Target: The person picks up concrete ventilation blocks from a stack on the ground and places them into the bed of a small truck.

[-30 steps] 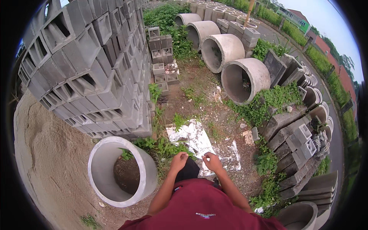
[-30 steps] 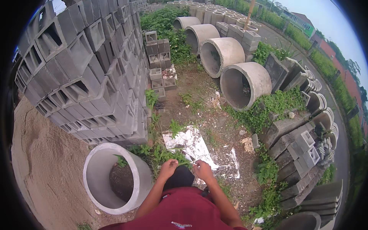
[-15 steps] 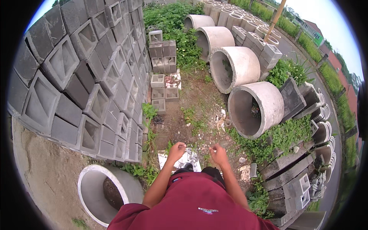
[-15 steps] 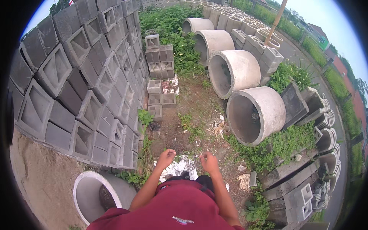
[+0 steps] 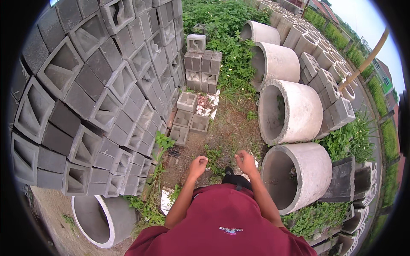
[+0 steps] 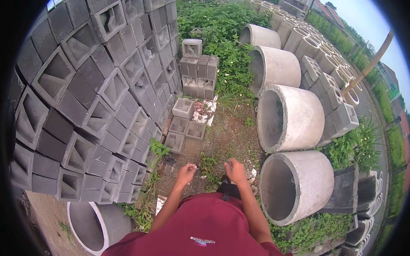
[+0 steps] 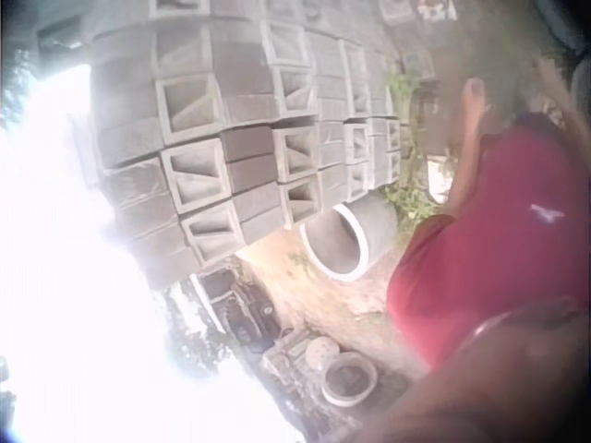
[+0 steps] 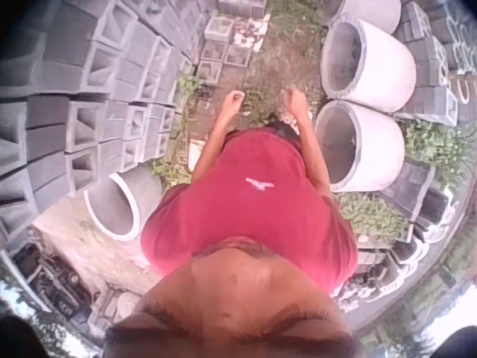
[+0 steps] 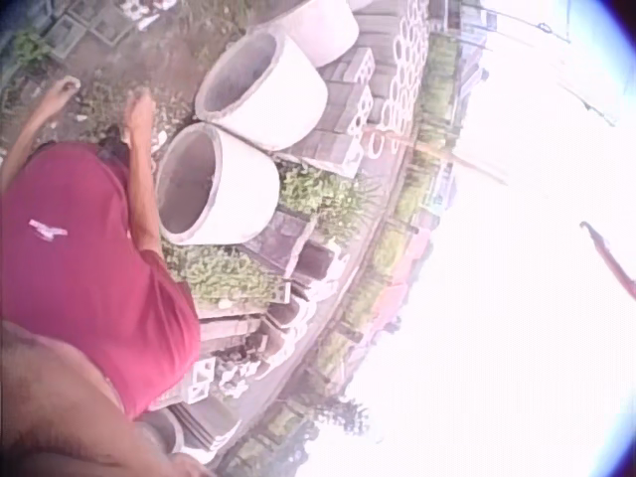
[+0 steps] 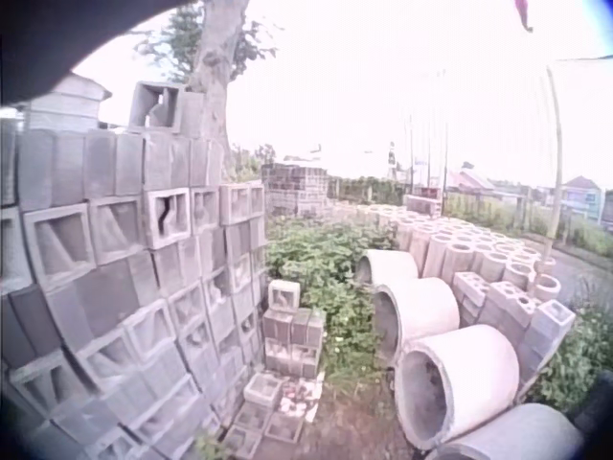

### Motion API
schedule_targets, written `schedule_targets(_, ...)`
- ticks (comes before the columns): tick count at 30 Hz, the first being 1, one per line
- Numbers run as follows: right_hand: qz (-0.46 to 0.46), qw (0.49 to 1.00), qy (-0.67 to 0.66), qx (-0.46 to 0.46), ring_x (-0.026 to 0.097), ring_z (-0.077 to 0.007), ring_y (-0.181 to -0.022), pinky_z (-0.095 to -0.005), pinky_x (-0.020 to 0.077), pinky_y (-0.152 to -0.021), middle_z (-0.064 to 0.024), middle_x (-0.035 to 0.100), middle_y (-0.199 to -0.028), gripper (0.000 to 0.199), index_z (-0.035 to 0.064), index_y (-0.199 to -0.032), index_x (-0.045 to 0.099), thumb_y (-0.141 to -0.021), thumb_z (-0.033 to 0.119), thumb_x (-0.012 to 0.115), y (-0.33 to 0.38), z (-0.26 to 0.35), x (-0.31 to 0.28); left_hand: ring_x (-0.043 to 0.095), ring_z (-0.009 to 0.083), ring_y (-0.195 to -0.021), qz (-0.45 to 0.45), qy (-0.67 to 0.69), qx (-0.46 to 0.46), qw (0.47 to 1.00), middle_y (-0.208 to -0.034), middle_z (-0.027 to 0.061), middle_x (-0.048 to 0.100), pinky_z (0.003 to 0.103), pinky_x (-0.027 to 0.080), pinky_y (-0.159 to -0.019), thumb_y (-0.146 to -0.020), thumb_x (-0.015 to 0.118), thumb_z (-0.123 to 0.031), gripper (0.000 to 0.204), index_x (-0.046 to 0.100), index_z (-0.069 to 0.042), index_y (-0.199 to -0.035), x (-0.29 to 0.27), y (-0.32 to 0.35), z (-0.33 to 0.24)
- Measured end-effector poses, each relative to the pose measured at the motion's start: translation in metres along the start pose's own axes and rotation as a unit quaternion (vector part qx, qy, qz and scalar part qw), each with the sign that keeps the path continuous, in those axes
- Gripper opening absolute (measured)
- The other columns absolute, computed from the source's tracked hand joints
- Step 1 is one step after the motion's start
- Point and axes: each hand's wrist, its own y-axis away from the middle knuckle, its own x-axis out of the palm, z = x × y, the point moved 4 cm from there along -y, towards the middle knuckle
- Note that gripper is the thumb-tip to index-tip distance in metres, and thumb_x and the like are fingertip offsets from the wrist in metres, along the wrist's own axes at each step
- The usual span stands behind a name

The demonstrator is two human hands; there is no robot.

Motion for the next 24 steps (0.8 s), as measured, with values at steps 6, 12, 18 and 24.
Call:
schedule_targets(6,0.07,0.994,0.012,-0.085,0.066,-0.0399,-0.083,-0.0442,0.0522,-0.073,-0.021,0.068,-0.086,0.025,-0.0002,-0.101,0.06,-0.086,0.019,0.067,-0.19,-0.034,-0.029,0.066,0.0174,-0.081,-0.057,0.067,-0.061,0.994,-0.087,0.0085,0.07,0.031,0.051,-0.075,-0.091,0.064,-0.025,0.025,0.066,-0.003,-0.103,0.042,-0.122,-0.06)
schedule_targets(12,0.157,0.978,0.014,-0.14,0.067,-0.0383,-0.082,-0.0435,0.0526,-0.072,-0.0192,0.068,-0.084,0.028,-0.0002,-0.105,0.058,-0.087,0.018,0.067,-0.344,-0.049,0.008,0.063,0.0138,-0.081,-0.127,0.074,-0.088,0.985,-0.089,0.0055,0.068,0.03,0.05,-0.074,-0.091,0.064,-0.023,0.024,0.066,-0.002,-0.103,0.042,-0.236,-0.075)
schedule_targets(18,0.223,0.957,-0.003,-0.183,0.066,-0.0394,-0.083,-0.0448,0.0519,-0.073,-0.0191,0.068,-0.084,0.033,0.0003,-0.11,0.056,-0.087,0.021,0.067,-0.497,-0.033,0.045,0.066,0.0176,-0.077,-0.206,0.062,-0.084,0.973,-0.084,0.0088,0.069,0.031,0.051,-0.072,-0.089,0.066,-0.024,0.025,0.066,-0.001,-0.1,0.027,-0.376,-0.066)
schedule_targets(24,0.317,0.924,0.026,-0.21,0.063,-0.0439,-0.096,-0.048,0.0503,-0.081,-0.026,0.064,-0.101,0.045,-0.0004,-0.12,0.05,-0.087,0.025,0.067,-0.612,-0.025,0.087,0.067,0.0204,-0.079,-0.247,0.03,-0.139,0.959,-0.085,0.0112,0.07,0.032,0.052,-0.074,-0.088,0.067,-0.028,0.029,0.066,-0.001,-0.099,0.016,-0.49,-0.073)
